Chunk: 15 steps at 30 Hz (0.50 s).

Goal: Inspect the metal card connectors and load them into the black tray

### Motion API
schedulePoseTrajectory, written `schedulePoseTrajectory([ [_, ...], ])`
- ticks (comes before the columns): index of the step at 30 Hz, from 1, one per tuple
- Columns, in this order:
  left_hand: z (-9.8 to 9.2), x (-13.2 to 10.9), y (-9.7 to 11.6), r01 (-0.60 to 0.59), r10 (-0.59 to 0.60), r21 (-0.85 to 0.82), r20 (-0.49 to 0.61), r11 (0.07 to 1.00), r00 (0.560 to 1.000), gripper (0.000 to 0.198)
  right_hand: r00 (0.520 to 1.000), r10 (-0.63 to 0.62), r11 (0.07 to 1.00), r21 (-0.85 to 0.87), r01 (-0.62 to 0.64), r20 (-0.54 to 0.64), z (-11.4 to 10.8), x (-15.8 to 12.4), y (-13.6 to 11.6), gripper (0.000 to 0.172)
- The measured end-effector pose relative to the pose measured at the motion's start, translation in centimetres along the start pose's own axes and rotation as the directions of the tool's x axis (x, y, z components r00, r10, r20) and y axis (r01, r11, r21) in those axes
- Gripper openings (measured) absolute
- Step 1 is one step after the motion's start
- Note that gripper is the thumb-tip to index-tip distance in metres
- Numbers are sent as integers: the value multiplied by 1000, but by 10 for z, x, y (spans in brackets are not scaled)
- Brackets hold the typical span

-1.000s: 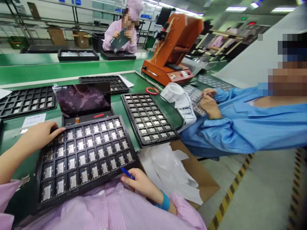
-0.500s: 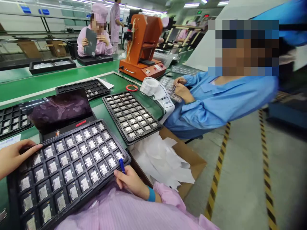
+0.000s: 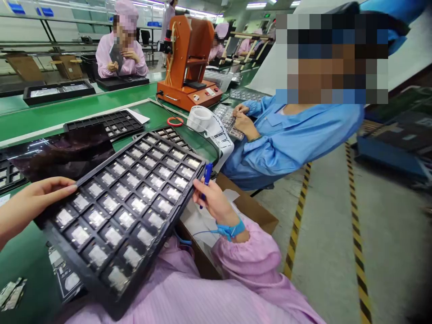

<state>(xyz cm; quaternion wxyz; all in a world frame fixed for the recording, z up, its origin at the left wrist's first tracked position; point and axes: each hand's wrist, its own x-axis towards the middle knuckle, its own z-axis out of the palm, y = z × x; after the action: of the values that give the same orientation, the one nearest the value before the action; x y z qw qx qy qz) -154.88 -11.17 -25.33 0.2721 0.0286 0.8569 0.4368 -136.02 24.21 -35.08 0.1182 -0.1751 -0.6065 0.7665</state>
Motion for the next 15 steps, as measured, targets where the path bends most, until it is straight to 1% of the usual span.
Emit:
schedulePoseTrajectory([
  [3,28,-7,17,54,-8,-254,181,966,983,64,995,-42,998,47,47,-91,-15,16,-12,46],
  [4,37,-9,20,86,-14,-311,225,947,974,68,993,-51,996,61,58,-110,-19,20,-14,46],
  [5,46,-10,23,113,-25,-352,246,929,969,71,991,-57,995,73,66,-125,-22,23,-15,46],
  [7,63,-11,28,143,-42,-416,242,898,969,72,988,-60,993,93,73,-140,-26,28,-15,46],
  [9,79,-12,33,130,-29,-478,212,869,977,65,989,-53,992,108,68,-138,-30,29,-11,46],
  [12,101,-11,41,53,54,-564,172,824,984,47,992,-38,990,127,54,-123,-35,26,-4,46],
  [15,121,-4,46,-33,125,-605,110,795,986,35,992,-37,988,147,54,-118,-39,19,2,44],
])
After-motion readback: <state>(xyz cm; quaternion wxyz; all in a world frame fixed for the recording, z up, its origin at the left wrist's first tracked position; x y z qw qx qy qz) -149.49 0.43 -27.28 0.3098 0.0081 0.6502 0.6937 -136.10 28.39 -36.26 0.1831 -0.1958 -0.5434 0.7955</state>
